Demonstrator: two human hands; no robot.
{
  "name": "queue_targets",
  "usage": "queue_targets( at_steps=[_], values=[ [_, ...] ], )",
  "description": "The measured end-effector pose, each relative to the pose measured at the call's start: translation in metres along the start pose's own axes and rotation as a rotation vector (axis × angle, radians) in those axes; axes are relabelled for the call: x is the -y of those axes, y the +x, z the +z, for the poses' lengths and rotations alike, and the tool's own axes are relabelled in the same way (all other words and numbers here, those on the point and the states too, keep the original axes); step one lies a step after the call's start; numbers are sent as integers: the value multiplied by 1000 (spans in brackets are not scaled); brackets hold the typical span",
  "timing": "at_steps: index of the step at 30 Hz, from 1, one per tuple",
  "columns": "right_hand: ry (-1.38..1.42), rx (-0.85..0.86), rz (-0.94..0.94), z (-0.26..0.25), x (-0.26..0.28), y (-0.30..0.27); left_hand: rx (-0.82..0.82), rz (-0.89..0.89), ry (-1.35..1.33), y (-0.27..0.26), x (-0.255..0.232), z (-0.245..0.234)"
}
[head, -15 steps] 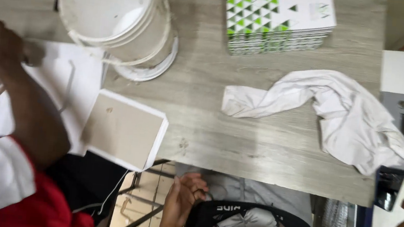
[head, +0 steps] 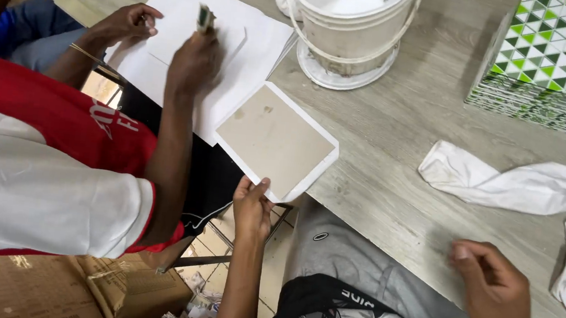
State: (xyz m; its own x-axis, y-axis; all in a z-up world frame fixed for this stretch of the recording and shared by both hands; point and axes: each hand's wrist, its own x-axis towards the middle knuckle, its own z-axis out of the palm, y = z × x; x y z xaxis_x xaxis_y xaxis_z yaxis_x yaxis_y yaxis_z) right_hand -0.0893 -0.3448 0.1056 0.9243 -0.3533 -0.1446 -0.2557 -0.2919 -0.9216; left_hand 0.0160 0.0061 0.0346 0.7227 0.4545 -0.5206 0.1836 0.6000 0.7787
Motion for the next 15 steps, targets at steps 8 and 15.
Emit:
queue_targets(
  at_steps=[8,15],
  values=[
    [-263,126,-551,14,62,2,730,179,579,-52,-40,22],
    [-1171,329,-591,15,50,78,1267,602,1821,-42,-18,157]
  ],
)
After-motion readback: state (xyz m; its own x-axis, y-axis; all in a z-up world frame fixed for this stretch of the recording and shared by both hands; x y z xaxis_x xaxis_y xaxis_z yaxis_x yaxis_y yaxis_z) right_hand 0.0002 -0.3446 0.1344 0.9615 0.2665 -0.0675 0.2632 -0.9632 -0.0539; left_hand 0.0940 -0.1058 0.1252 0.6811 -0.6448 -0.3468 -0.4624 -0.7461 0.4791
